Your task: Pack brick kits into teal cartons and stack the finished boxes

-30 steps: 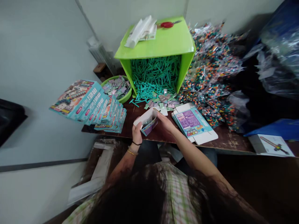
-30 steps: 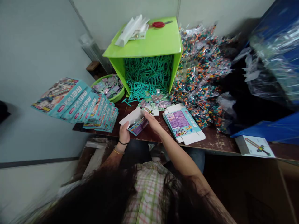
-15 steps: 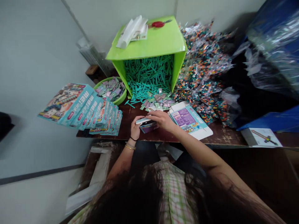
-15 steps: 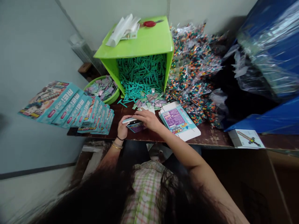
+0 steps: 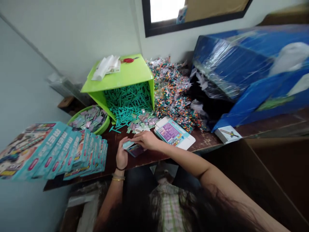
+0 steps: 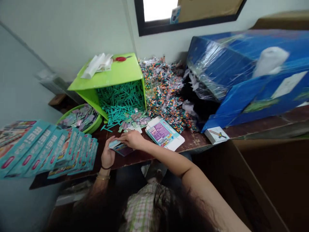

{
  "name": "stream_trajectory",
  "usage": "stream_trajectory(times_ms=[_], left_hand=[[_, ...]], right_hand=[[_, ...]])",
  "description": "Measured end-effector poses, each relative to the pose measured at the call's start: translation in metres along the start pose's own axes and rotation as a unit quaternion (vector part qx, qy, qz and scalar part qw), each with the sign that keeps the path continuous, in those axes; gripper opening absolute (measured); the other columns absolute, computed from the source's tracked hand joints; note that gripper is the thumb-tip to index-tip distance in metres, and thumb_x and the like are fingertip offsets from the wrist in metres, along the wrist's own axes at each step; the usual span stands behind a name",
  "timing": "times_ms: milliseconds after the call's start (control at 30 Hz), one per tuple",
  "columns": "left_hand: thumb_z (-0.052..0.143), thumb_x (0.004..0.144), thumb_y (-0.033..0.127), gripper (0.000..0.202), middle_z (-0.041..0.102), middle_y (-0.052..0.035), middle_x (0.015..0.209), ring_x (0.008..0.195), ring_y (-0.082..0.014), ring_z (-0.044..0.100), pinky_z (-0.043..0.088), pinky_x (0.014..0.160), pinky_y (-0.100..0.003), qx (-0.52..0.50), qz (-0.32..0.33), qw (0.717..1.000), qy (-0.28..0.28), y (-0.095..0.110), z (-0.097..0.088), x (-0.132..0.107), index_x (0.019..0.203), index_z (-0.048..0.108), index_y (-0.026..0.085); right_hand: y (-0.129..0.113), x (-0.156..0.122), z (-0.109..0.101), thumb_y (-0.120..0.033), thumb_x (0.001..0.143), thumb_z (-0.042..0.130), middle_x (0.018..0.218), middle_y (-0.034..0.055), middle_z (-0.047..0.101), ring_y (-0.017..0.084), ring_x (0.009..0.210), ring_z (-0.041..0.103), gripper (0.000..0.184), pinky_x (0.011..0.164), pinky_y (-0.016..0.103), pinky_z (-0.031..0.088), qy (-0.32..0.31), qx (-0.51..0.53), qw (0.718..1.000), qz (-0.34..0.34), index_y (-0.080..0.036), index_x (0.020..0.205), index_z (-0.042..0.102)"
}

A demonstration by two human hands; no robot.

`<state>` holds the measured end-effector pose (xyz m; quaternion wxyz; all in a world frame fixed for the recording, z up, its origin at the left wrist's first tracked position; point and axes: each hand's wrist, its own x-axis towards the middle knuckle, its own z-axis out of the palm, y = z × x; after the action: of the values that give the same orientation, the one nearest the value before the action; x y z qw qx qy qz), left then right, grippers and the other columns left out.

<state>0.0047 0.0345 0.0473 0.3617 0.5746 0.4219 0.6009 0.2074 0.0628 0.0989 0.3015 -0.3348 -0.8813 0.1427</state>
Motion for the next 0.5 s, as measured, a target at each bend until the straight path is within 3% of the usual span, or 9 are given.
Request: stream_trajectory(times_ms=[67,133,200,267,333,400,500], left_hand=[[0.047,0.100,0.040,0.038,0.075,-0.0101,0.119,0.110,-0.0232,0.071,0.057,0.099,-0.038,0.069,0.068,0.995,0.033,0.000,0.000,-0.010,0.122,0.069,0.020],[0.057,0.099,0.039,0.029,0.076,-0.0096,0.119,0.113,-0.0235,0.071,0.055,0.103,-0.039,0.192,0.165,0.966,0.045,-0.003,-0.004,-0.018,0.116,0.073,0.021],[0.063,0.098,0.035,0.022,0.078,-0.0089,0.117,0.111,-0.0233,0.073,0.056,0.103,-0.037,0.280,0.259,0.924,0.029,-0.008,-0.011,-0.020,0.111,0.076,0.022],[0.061,0.099,0.034,0.023,0.079,-0.0095,0.118,0.111,-0.0233,0.075,0.057,0.101,-0.036,0.308,0.304,0.902,-0.009,-0.012,-0.018,-0.019,0.112,0.077,0.024],[0.059,0.100,0.036,0.026,0.077,-0.0102,0.125,0.117,-0.0246,0.073,0.057,0.104,-0.037,0.312,0.277,0.907,-0.047,-0.014,-0.024,-0.017,0.116,0.076,0.025],[0.063,0.096,0.041,0.032,0.072,-0.0111,0.135,0.128,-0.0270,0.068,0.054,0.110,-0.041,0.303,0.206,0.929,-0.053,-0.018,-0.024,-0.019,0.122,0.073,0.026],[0.075,0.081,0.052,0.060,0.067,-0.0156,0.142,0.135,-0.0318,0.063,0.051,0.115,-0.048,0.262,0.072,0.962,0.017,-0.032,-0.016,-0.034,0.131,0.064,0.021]], right_hand=[[0.002,-0.004,-0.003,-0.028,0.109,0.051,0.125,0.0069,0.075,0.019,0.108,0.070,0.033,0.094,0.030,0.048,-0.011,-0.023,0.999,-0.026,-0.026,0.131,0.074],[0.005,-0.012,-0.006,-0.037,0.108,0.053,0.133,0.0093,0.072,0.022,0.121,0.064,0.035,0.104,0.034,0.046,-0.027,-0.047,0.997,-0.058,-0.025,0.134,0.072],[0.009,-0.021,-0.008,-0.047,0.105,0.057,0.145,0.0116,0.065,0.027,0.140,0.052,0.042,0.115,0.043,0.041,-0.040,-0.073,0.993,-0.082,-0.026,0.139,0.069],[0.014,-0.028,-0.009,-0.050,0.103,0.058,0.151,0.0125,0.059,0.030,0.150,0.040,0.046,0.121,0.051,0.034,-0.043,-0.092,0.991,-0.092,-0.026,0.141,0.067],[0.019,-0.029,-0.008,-0.045,0.105,0.057,0.150,0.0121,0.060,0.030,0.150,0.040,0.042,0.122,0.052,0.033,-0.039,-0.086,0.991,-0.094,-0.026,0.141,0.067],[0.021,-0.026,-0.004,-0.037,0.106,0.055,0.146,0.0119,0.064,0.027,0.141,0.048,0.037,0.119,0.048,0.040,-0.031,-0.061,0.994,-0.088,-0.026,0.138,0.069],[0.014,-0.024,0.007,-0.030,0.107,0.051,0.139,0.0126,0.067,0.024,0.126,0.058,0.034,0.109,0.041,0.050,-0.006,-0.025,0.998,-0.065,-0.025,0.133,0.073]])
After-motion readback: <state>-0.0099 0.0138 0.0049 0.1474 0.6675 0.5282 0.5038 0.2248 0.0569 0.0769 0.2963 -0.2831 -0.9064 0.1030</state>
